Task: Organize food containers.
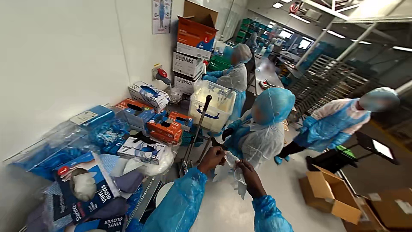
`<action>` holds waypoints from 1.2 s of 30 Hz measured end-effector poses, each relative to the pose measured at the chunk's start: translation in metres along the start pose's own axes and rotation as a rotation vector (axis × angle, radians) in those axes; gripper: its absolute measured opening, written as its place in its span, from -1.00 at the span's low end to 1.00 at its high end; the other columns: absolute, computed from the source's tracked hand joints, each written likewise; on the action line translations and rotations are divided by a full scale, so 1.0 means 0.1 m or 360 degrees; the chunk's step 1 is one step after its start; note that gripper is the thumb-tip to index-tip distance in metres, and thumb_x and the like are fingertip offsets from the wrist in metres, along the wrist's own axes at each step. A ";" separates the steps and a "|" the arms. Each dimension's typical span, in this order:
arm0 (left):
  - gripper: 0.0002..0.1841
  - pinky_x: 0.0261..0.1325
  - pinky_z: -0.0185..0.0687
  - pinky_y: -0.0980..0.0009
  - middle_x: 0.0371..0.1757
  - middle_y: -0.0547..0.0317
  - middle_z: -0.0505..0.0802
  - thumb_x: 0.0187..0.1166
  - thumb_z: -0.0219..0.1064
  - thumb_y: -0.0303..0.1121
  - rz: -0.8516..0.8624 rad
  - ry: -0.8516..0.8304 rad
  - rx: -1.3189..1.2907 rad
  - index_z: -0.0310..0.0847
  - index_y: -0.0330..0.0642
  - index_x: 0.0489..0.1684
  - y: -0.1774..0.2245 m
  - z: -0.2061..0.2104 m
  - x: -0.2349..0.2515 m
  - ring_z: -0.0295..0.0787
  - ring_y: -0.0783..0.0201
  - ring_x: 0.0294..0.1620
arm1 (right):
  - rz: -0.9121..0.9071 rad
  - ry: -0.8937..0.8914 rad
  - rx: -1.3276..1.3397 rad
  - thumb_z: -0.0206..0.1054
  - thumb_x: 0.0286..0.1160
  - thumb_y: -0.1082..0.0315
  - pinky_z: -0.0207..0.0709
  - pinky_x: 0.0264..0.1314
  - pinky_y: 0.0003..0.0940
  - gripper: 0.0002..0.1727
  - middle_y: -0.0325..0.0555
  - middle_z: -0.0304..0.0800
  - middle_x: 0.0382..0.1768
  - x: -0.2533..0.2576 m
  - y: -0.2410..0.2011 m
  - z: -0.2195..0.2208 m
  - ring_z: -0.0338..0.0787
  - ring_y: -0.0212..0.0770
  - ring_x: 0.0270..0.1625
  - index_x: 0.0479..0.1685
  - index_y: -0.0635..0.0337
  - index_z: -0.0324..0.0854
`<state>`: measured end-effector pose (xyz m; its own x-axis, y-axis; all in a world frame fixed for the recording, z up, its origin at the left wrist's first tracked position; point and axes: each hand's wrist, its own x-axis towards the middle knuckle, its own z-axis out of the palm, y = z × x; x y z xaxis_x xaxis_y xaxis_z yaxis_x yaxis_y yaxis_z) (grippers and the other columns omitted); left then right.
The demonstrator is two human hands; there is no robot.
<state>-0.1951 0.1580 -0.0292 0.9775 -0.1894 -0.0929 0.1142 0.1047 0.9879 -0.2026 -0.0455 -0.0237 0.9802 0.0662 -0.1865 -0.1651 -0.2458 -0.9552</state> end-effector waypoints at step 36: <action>-0.81 0.17 0.73 0.26 -0.03 0.04 0.78 0.58 0.32 -0.25 0.2126 0.0136 0.0922 0.75 -0.15 -0.15 1.27 5.05 0.92 0.74 0.15 0.07 | -0.1614 0.1347 -0.1402 0.24 0.66 0.13 0.69 -0.08 -0.33 -0.68 -0.24 0.79 -0.10 -1.41 -0.69 -5.11 0.76 -0.40 -0.13 0.20 0.08 0.65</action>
<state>-0.1805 -0.3395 0.1505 0.3057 -0.2089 0.9289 -0.9348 -0.2513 0.2511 -0.2738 -0.5323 0.1858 0.4642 0.0839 0.8818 0.3845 -0.9159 -0.1153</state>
